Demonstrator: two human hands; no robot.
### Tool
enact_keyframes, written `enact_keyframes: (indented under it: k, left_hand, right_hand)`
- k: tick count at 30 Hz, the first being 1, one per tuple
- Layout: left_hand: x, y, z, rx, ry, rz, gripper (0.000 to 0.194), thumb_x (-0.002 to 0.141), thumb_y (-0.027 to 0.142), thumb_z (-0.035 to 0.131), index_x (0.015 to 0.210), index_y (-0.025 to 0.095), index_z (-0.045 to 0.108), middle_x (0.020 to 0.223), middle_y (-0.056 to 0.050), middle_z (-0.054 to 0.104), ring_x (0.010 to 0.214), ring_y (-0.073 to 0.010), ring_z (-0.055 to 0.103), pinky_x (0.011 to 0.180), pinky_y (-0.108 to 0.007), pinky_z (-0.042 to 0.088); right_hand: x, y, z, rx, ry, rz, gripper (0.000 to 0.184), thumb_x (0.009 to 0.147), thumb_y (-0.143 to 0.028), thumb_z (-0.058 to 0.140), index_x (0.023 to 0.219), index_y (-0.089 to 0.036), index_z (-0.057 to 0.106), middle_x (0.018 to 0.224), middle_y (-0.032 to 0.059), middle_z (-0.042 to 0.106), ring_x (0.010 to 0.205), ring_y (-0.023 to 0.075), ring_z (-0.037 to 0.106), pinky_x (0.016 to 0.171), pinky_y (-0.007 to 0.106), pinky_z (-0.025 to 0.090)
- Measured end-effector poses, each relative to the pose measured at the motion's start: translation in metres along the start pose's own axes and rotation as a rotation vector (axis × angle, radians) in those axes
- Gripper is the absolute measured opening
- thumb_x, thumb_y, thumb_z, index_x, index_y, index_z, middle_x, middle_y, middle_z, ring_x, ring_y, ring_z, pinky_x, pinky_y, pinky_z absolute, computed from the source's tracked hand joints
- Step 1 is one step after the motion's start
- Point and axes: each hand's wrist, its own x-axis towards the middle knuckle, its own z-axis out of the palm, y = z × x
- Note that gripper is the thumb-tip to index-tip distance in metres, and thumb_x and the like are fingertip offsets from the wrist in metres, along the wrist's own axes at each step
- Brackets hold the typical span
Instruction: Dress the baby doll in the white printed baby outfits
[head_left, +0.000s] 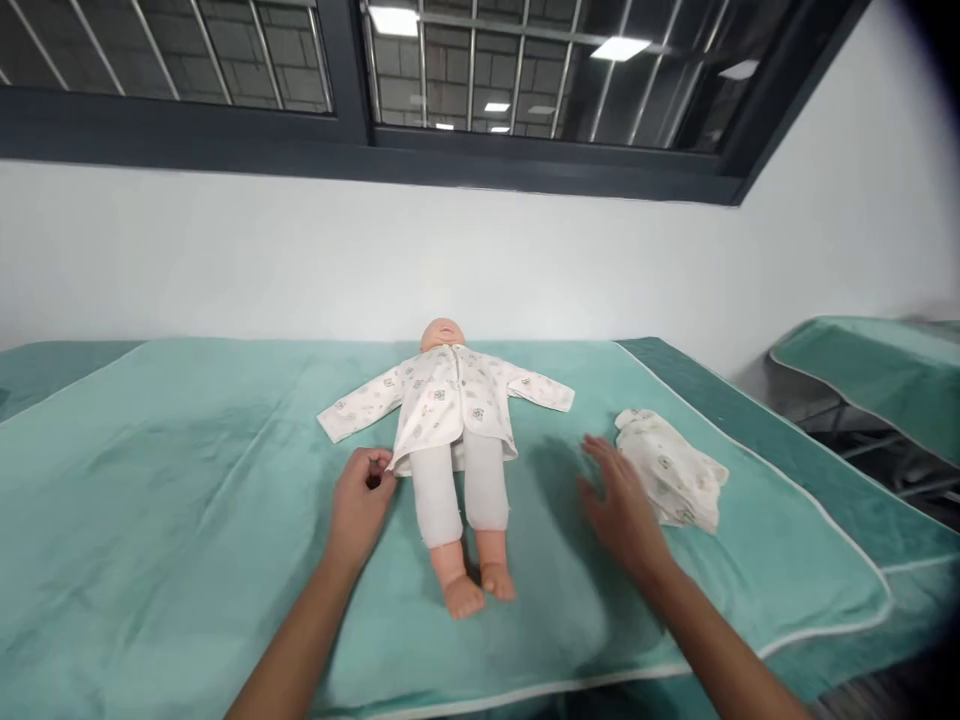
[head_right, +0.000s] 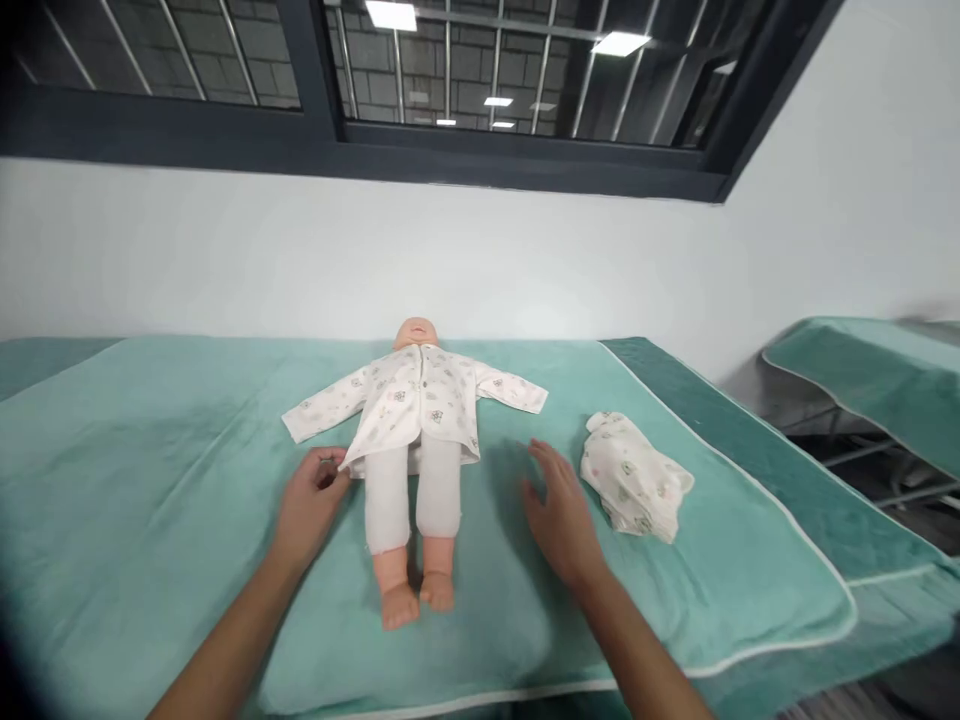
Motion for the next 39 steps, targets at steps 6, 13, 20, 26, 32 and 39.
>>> enact_keyframes:
  k: [6,13,20,26,32,39]
  left_hand:
    - [-0.015,-0.004,-0.009,0.038,0.011,0.02,0.017,0.078,0.024,0.054,0.093,0.021,0.061,0.084,0.0,0.063,0.077,-0.0176,0.058,0.075,-0.03,0.045]
    - [-0.019,0.057,-0.016,-0.016,-0.018,0.154,0.016,0.078,0.022,0.054,0.093,0.02,0.06,0.089,-0.002,0.064,0.085,-0.0191,0.06,0.081,-0.033,0.048]
    - [-0.095,0.171,-0.017,-0.075,-0.495,0.535,0.058,0.08,0.037,0.07,0.135,0.032,0.053,0.135,-0.006,0.053,0.123,-0.0266,0.053,0.101,-0.04,0.047]
    - [-0.093,0.21,-0.078,0.026,-0.324,0.586,0.026,0.09,0.028,0.055,0.114,0.023,0.064,0.118,-0.006,0.063,0.114,-0.0241,0.057,0.103,-0.039,0.042]
    - [-0.114,0.259,-0.123,-0.061,-0.432,0.524,0.026,0.093,0.04,0.051,0.085,0.02,0.067,0.09,-0.003,0.066,0.086,-0.0184,0.061,0.078,-0.029,0.047]
    - [-0.146,0.27,-0.098,-0.399,-0.649,0.297,0.025,0.092,0.042,0.056,0.087,0.018,0.06,0.08,-0.002,0.061,0.066,-0.0124,0.057,0.058,-0.024,0.044]
  right_hand:
    - [-0.017,0.041,-0.071,-0.745,-0.017,0.118,0.047,0.092,-0.034,0.051,0.136,-0.015,0.047,0.148,0.0209,0.045,0.134,0.0408,0.042,0.103,0.06,0.037]
    - [0.015,-0.003,-0.116,-0.224,-0.346,0.331,0.039,0.085,-0.017,0.052,0.123,-0.015,0.058,0.108,0.0136,0.069,0.09,0.024,0.066,0.077,0.034,0.05]
    - [0.015,-0.141,-0.106,1.083,-0.479,0.429,0.029,0.091,-0.036,0.055,0.107,-0.014,0.065,0.099,0.0104,0.074,0.085,0.0199,0.07,0.074,0.03,0.058]
    - [-0.012,-0.216,-0.137,1.009,-0.625,0.059,0.05,0.089,-0.046,0.065,0.132,-0.025,0.052,0.121,0.0072,0.067,0.099,0.0195,0.069,0.087,0.037,0.059]
    - [-0.038,-0.244,-0.182,0.632,-0.516,-0.167,0.056,0.09,-0.046,0.063,0.138,-0.025,0.044,0.093,0.0031,0.07,0.084,0.0193,0.07,0.082,0.038,0.058]
    - [-0.065,-0.255,-0.172,0.867,-0.467,-0.174,0.038,0.09,-0.023,0.058,0.126,-0.024,0.047,0.1,0.0018,0.067,0.089,0.0158,0.068,0.081,0.033,0.057]
